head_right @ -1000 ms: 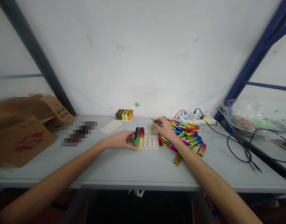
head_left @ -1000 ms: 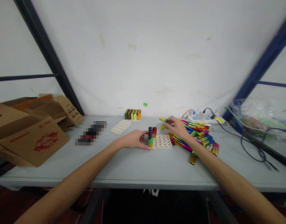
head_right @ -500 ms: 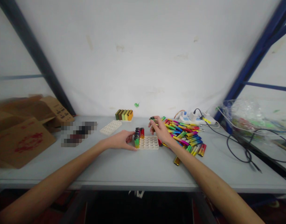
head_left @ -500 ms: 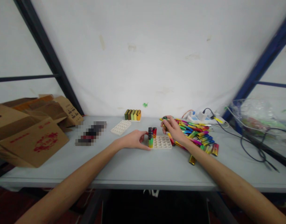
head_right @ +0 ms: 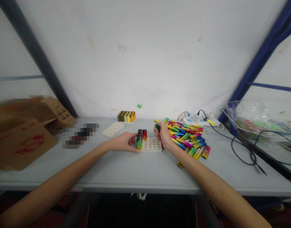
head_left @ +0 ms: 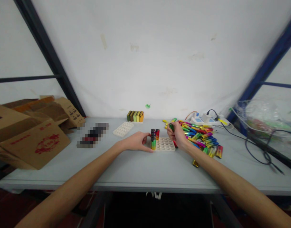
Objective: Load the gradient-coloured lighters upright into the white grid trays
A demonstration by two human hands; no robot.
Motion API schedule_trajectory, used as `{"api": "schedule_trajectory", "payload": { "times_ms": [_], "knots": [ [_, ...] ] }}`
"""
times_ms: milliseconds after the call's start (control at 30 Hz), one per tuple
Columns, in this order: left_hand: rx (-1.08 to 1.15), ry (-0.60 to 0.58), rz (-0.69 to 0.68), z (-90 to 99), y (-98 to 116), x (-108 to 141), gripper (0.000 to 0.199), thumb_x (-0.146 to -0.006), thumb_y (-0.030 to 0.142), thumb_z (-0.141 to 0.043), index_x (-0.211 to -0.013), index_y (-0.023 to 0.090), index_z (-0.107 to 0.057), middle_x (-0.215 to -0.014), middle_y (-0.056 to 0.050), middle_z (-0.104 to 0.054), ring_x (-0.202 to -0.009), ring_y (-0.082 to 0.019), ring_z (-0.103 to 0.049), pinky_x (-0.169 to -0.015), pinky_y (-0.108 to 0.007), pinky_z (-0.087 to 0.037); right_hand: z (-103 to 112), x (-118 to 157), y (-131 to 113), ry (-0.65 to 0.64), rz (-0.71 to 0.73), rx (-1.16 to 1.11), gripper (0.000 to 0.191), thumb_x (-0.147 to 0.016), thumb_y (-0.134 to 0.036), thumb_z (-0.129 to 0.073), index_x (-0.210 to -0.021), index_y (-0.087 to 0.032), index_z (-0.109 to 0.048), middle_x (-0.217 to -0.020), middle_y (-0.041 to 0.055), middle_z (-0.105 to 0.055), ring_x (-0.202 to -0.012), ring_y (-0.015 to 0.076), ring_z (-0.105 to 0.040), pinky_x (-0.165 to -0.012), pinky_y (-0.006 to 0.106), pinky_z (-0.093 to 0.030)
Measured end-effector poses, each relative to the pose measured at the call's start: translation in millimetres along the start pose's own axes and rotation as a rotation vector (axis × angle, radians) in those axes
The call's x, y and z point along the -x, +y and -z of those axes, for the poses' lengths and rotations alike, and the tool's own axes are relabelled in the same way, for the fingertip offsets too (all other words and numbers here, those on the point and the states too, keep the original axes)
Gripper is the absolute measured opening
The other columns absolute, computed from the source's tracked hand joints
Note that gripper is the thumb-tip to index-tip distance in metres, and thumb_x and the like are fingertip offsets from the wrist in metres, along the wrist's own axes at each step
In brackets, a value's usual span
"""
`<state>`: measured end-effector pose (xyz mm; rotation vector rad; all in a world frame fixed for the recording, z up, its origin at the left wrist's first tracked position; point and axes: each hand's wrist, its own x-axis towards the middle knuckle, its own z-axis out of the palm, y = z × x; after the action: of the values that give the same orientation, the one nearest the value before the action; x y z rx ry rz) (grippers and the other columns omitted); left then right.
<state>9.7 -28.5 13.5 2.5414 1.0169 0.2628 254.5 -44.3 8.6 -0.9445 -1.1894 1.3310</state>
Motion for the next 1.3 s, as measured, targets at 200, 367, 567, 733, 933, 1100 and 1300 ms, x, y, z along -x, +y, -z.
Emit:
{"api": "schedule_trajectory", "payload": {
  "times_ms": [200,367,567,733,933,1100,1300],
  "knots": [
    [-0.005,-0.009,-0.003,-0.4,-1.3,0.0,0.063,-0.069,0.075,-0.074,-0.093,0.019,-0.058,-0.075,0.001,-0.061,-0.066,-0.019,-0.058,-0.057,-0.027,-0.034,-0.9,0.1,0.5,0.003,-0.038,-0.006,0.036,-0.085,-0.043,-0.041,-0.056,-0.024,-0.033,-0.051,-0.0076,-0.021,-0.043,0.0084,-0.01,-0.039,0.024,-0.009],
    [-0.001,-0.008,-0.005,-1.3,-2.8,-0.2,0.064,-0.069,0.076,-0.074,-0.094,0.02,-0.058,-0.074,0.001,-0.061,-0.065,-0.018,-0.058,-0.056,-0.027,-0.034,-1.6,-0.2,3.7,-0.01,-0.01,0.032,0.038,-0.087,-0.045,-0.041,-0.056,-0.024,-0.034,-0.051,-0.0072,-0.021,-0.043,0.0088,-0.012,-0.04,0.025,-0.01],
    [0.001,-0.006,0.003,0.0,-0.7,-0.2,0.064,-0.069,0.074,-0.075,-0.096,0.019,-0.059,-0.076,0.0,-0.061,-0.067,-0.019,-0.058,-0.057,-0.027,-0.035,-2.1,0.3,2.2,-0.049,-0.004,0.075,0.044,-0.088,-0.053,-0.042,-0.056,-0.024,-0.035,-0.051,-0.0073,-0.02,-0.043,0.0092,-0.012,-0.041,0.026,-0.01],
    [-0.002,-0.003,-0.001,0.0,-0.1,-0.1,0.062,-0.069,0.074,-0.074,-0.094,0.019,-0.059,-0.075,0.001,-0.061,-0.065,-0.018,-0.058,-0.056,-0.027,-0.034,-3.4,1.3,2.7,-0.027,0.012,0.161,0.044,-0.089,-0.052,-0.041,-0.055,-0.023,-0.039,-0.051,-0.0062,-0.023,-0.043,0.0093,-0.015,-0.041,0.026,-0.011],
    [0.008,-0.001,-0.008,-0.8,-1.9,0.0,0.062,-0.069,0.074,-0.075,-0.093,0.02,-0.058,-0.074,0.001,-0.061,-0.065,-0.018,-0.057,-0.056,-0.027,-0.034,-0.7,-1.4,8.5,-0.02,0.038,0.24,0.035,-0.085,-0.041,-0.037,-0.055,-0.024,-0.037,-0.048,-0.0051,-0.029,-0.041,0.0096,-0.019,-0.039,0.025,-0.013],
    [0.01,0.0,-0.013,-1.5,-3.2,-0.1,0.061,-0.069,0.074,-0.075,-0.091,0.02,-0.057,-0.073,0.002,-0.06,-0.063,-0.017,-0.056,-0.056,-0.027,-0.034,-0.6,-0.3,8.8,-0.026,0.047,0.281,0.035,-0.086,-0.041,-0.035,-0.055,-0.024,-0.037,-0.047,-0.0049,-0.03,-0.041,0.0099,-0.02,-0.038,0.025,-0.015],
    [0.007,0.005,-0.013,-1.6,-3.1,0.0,0.062,-0.068,0.075,-0.074,-0.092,0.02,-0.059,-0.073,0.001,-0.06,-0.064,-0.018,-0.057,-0.056,-0.027,-0.033,-2.3,-0.1,8.2,-0.036,0.058,0.224,0.045,-0.092,-0.052,-0.038,-0.057,-0.023,-0.039,-0.049,-0.0058,-0.028,-0.042,0.0095,-0.019,-0.039,0.025,-0.015]
  ]
}}
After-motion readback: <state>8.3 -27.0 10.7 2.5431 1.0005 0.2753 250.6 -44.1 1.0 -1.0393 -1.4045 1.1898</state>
